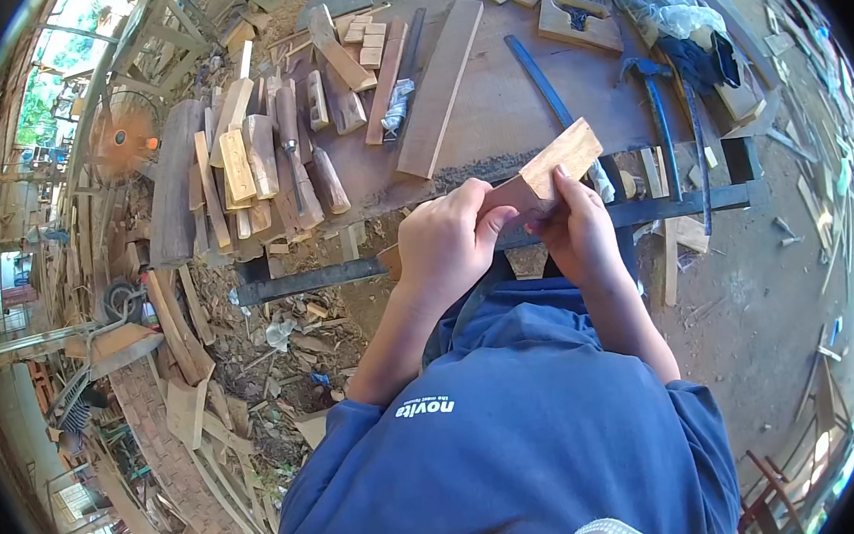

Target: Chiseling and carving a piece of wood at a woodworking station using a hammer and chisel.

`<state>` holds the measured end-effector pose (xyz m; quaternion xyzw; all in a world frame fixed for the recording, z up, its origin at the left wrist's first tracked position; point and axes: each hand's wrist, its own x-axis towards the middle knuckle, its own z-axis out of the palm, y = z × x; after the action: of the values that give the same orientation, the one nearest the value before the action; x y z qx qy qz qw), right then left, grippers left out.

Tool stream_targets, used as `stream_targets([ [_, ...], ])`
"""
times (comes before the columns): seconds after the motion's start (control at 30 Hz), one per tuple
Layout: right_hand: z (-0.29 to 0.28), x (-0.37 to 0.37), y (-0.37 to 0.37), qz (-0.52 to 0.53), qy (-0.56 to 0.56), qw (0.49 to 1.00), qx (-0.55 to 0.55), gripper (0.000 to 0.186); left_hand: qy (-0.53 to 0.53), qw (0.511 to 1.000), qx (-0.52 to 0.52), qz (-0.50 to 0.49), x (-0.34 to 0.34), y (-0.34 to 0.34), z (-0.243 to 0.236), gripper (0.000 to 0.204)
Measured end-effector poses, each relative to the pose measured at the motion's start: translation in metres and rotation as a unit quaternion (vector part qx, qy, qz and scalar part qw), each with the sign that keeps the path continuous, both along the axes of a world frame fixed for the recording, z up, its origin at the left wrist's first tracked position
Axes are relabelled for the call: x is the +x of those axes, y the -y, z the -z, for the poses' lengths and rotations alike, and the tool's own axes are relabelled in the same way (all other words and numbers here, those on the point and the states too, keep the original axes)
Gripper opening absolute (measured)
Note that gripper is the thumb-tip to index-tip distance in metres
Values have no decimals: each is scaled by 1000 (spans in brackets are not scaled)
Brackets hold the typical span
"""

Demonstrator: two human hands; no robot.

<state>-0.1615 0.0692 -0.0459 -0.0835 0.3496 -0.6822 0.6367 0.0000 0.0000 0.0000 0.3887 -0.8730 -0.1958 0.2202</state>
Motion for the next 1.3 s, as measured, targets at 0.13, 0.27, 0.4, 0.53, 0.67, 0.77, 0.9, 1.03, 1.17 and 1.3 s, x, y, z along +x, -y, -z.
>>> stream_targets([
  [0.13, -4, 6, 1, 11, 21, 999, 30, 30, -16, 999, -29, 16, 5, 3, 2, 30],
  [0.27, -3, 9, -1, -11, 23, 1000, -9, 32, -4, 1000, -14, 19, 11, 2, -6, 27],
  [0.4, -8, 14, -5, -3, -18, 999, -30, 30, -1, 999, 37, -20, 16, -1, -9, 26],
  [0.53, -4, 12, -10, -49, -134, 990, 0, 26, 19, 997, 54, -48, 17, -7, -11, 28],
  [0.67, 5, 10, -12, -46, -120, 992, -18, 26, 35, 998, 13, -42, 15, -11, -11, 26],
  [0.77, 8, 4, -11, -74, 2, 997, -33, 26, 32, 999, 5, -28, 12, -12, -12, 25],
  [0.9, 8, -6, -15, -122, 74, 990, -19, 24, 24, 1000, 7, -8, 11, -12, -12, 25],
  [1.03, 6, -7, -16, -139, 95, 984, -50, 23, 21, 1000, 16, 13, 9, -13, -15, 25],
  [1.17, -8, -3, -20, -172, 209, 961, -52, 25, -132, 960, 242, 44, 6, -17, -5, 20],
  [1.3, -23, -3, -18, -166, 192, 961, -111, 26, -183, 946, 267, 36, 5, -17, 6, 19],
])
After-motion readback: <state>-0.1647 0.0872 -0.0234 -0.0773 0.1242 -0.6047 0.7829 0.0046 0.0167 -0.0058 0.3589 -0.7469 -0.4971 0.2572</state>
